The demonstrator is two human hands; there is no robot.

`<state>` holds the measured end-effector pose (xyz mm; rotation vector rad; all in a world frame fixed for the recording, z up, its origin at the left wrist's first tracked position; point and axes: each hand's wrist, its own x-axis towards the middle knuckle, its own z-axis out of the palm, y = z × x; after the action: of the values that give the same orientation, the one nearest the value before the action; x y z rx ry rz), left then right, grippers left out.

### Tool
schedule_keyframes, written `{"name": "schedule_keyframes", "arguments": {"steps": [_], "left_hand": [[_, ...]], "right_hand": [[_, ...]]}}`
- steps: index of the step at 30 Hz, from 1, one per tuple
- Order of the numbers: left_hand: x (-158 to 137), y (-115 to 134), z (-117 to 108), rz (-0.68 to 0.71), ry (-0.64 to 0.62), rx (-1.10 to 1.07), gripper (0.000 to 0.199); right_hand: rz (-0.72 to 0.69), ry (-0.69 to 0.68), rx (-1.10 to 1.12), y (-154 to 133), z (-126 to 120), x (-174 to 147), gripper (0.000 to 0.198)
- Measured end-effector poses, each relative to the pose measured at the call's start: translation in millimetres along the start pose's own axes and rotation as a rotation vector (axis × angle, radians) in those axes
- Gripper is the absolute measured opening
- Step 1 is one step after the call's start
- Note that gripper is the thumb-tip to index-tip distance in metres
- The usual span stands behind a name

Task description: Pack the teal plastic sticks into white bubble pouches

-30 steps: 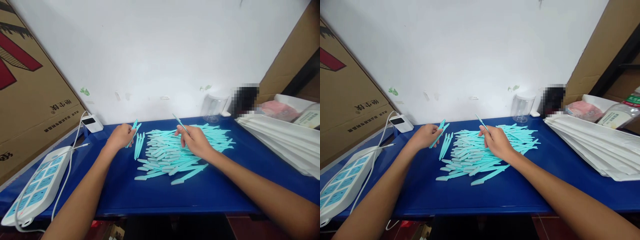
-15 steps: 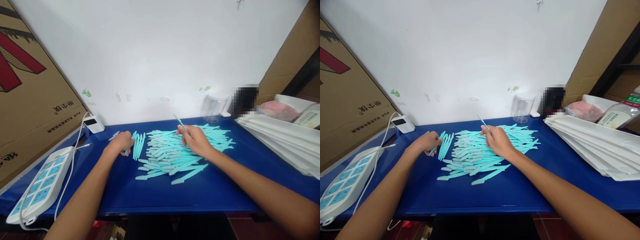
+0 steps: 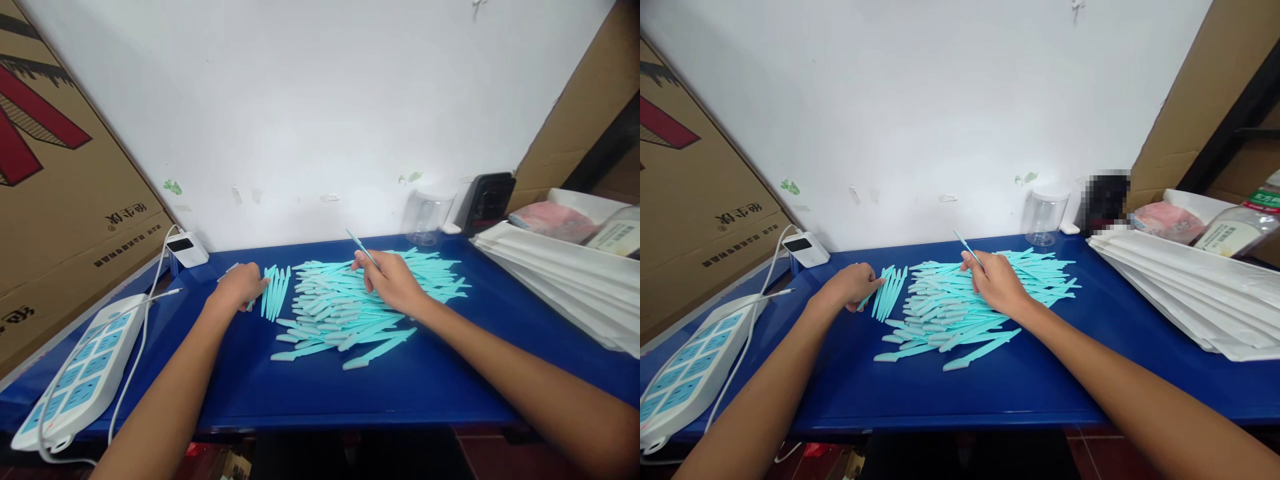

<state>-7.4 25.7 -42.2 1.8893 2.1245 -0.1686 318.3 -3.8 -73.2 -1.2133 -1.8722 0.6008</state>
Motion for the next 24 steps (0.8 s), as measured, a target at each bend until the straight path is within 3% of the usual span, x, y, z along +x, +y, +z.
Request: {"name": "schedule_keyframes", "arguments": {"steps": [7,10,13,15,19,24], "left_hand": [[-6,5,-4,-0.016,0.053,0.096,0.056],[-8,7,-5,0.03,0.285,0.189,0.052],[-12,18,-1,0.258,0.594,0.082,0.04],[-17,30,6,0.477,0.71,-0.128,0.037],[-29,56,25,0.81,0.689,-0.424,0.032],[-40,72,40,0.957,0.637,-0.606,0.024]], "right_hand": [[0.01,0.001,-0.017,2,-1,1,0.06],[-0.011,-0.018,-0.044,1,-2,1,0.061],[-0.044,-0.164,0.016,-5,-3,-1,0.057],[-0.047,-0.256,0.074,-10,-3,-4,0.05],[0.014,-0.444,0.239,-16,-4,-8,0.048],[-0.033,-0.555,0.28,-17,-6,-7,0.053]]}}
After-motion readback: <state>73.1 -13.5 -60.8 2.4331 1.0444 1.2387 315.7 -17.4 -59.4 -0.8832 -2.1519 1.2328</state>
